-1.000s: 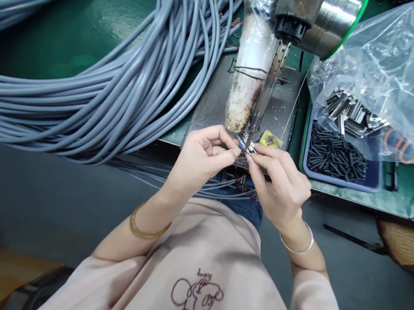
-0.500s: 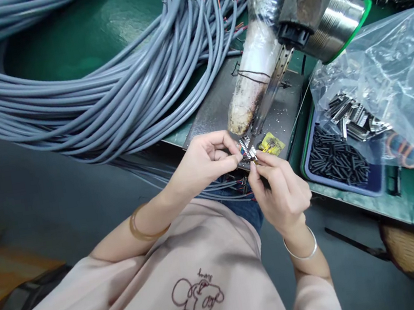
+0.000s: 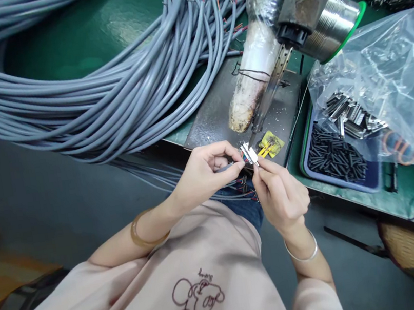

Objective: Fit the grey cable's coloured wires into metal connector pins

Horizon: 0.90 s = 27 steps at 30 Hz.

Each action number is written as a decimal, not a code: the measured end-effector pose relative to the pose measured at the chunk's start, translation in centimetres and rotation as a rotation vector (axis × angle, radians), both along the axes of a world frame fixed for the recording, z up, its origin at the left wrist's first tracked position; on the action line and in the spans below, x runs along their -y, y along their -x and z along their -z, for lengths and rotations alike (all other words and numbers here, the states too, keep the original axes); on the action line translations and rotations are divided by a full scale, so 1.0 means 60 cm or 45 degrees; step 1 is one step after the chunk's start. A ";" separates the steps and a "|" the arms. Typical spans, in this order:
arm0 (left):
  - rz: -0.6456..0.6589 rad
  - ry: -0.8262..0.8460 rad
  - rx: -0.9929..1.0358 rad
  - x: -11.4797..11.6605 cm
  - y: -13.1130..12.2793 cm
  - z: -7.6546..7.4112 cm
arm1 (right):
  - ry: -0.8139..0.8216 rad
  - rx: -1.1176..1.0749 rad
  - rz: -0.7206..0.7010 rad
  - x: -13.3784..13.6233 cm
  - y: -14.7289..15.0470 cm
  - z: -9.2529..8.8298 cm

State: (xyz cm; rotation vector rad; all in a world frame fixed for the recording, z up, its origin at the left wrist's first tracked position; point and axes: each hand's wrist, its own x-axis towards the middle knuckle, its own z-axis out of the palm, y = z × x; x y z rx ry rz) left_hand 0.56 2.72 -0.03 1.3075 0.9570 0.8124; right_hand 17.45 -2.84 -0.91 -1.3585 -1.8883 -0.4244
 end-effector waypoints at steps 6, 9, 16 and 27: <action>-0.087 0.077 0.154 0.019 0.002 0.007 | -0.018 -0.032 -0.015 0.008 -0.001 -0.001; -0.044 0.070 0.163 0.030 0.006 0.011 | -0.031 -0.018 -0.027 0.011 -0.002 0.000; -0.140 -0.017 0.130 0.048 0.008 0.028 | -0.011 -0.073 -0.104 0.024 -0.004 0.015; -0.099 0.349 0.310 -0.004 0.009 0.002 | -0.294 -0.568 -0.014 0.003 -0.025 0.001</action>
